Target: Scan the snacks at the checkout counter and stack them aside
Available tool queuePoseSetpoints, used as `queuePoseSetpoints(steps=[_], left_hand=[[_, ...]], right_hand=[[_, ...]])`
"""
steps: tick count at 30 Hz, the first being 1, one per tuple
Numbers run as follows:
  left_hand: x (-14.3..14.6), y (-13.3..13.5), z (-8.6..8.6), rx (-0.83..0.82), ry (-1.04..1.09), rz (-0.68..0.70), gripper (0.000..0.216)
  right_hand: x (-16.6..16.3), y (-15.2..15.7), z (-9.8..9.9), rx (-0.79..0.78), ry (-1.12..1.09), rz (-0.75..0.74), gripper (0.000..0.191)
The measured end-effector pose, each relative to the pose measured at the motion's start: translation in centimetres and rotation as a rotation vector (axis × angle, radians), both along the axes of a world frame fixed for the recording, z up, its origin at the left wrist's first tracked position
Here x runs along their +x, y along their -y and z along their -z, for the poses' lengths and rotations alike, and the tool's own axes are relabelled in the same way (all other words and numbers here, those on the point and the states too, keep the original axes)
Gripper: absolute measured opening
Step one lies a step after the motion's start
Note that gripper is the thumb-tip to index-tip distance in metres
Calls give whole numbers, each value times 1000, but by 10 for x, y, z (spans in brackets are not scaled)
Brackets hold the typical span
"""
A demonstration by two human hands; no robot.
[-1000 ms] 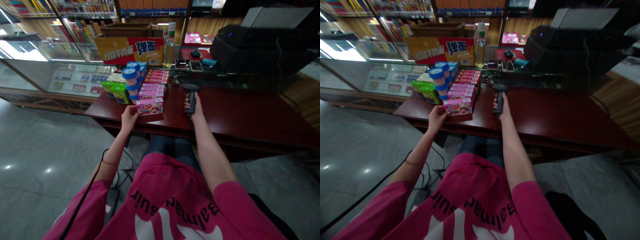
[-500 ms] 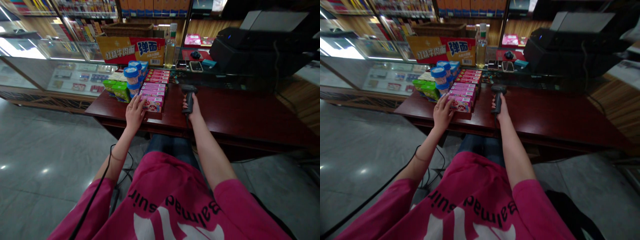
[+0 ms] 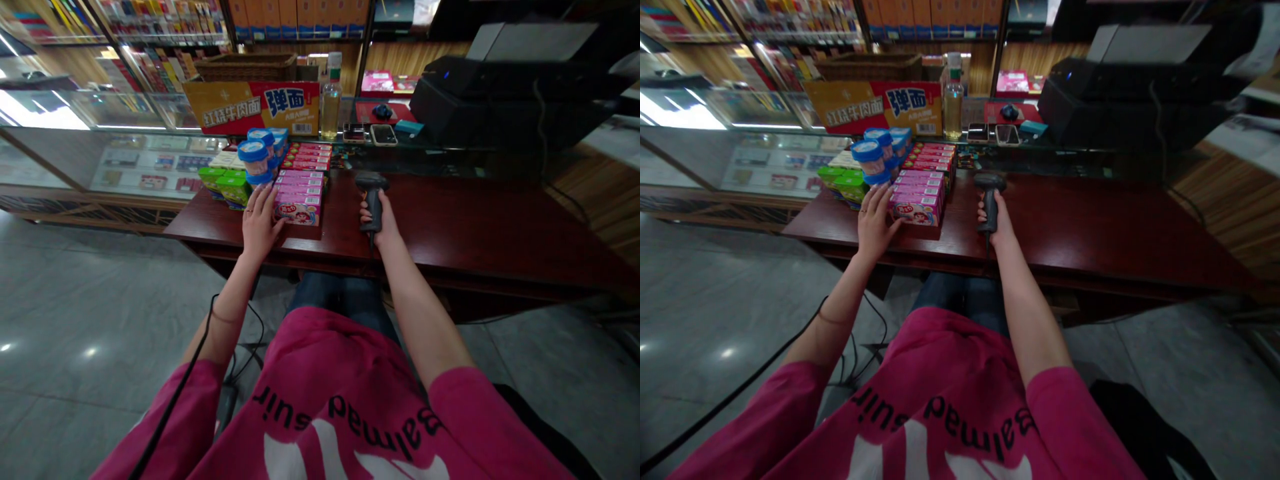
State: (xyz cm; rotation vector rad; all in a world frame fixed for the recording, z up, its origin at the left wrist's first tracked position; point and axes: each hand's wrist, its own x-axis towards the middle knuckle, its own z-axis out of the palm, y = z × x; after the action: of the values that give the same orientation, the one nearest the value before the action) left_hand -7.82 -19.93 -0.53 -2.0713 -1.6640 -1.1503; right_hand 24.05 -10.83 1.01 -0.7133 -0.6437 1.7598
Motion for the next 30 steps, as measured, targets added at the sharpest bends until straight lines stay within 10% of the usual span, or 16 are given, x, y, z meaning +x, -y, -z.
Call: queuePoseSetpoints(steps=[8,15,22,30], left_hand=[[0,11,4,37,-62,206,33],[77,4,10,-18,-16,370,49],[167,-55,7,-114,55,345,34],[191,-132,10,-193,137,227,42]], right_hand=[[21,-4,2,-17,-32,-29,35],[67,-8,4,-112,-95,-18,33],[113,8,-1,-78,-53,141,33],[113,22,3,19,133,190,37]])
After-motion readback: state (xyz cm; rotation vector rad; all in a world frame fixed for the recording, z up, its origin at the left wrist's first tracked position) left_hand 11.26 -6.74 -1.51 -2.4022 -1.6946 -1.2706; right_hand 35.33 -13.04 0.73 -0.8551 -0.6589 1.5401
